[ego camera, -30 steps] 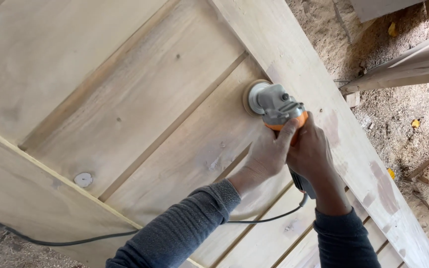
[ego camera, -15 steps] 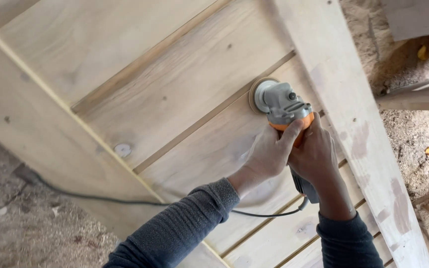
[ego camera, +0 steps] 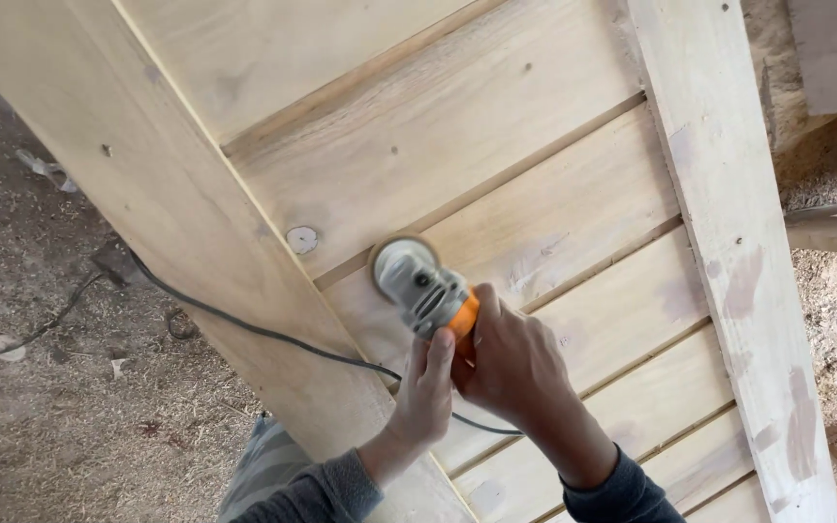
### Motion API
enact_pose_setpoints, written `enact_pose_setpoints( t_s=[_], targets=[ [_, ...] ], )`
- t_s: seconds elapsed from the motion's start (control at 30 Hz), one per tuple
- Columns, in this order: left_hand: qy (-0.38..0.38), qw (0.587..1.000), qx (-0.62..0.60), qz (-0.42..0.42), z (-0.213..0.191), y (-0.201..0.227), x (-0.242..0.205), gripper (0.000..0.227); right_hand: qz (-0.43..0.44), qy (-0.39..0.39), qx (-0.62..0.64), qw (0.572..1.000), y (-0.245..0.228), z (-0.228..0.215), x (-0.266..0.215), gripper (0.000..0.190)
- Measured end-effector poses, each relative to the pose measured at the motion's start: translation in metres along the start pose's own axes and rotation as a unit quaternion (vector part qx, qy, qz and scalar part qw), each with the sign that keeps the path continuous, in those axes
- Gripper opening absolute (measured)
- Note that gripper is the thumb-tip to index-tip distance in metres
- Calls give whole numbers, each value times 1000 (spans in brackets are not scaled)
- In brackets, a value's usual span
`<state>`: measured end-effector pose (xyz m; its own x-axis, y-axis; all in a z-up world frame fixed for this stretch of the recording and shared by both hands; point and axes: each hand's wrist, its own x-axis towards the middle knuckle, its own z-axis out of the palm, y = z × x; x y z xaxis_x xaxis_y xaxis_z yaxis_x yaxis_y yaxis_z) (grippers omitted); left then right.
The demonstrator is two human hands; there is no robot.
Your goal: Sanding a wooden door using a handheld power sander.
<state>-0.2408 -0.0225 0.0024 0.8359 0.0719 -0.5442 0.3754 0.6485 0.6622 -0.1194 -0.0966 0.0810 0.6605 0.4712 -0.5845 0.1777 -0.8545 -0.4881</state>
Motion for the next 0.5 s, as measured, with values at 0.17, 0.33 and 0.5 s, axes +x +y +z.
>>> enact_pose_setpoints(
  t_s=[0.17, 0.33, 0.5],
  targets=[
    [18, 999, -47, 8, 8, -29, -5, 68, -50, -5, -19, 999, 18, 1, -5, 54],
    [-9, 999, -27, -17, 42, -38, 30, 58, 36, 10, -59, 998, 50, -22, 2, 54],
    [-36, 993, 108, 22, 86, -11, 84, 50, 72, 116, -49, 989, 83, -51, 15, 53]
  ],
)
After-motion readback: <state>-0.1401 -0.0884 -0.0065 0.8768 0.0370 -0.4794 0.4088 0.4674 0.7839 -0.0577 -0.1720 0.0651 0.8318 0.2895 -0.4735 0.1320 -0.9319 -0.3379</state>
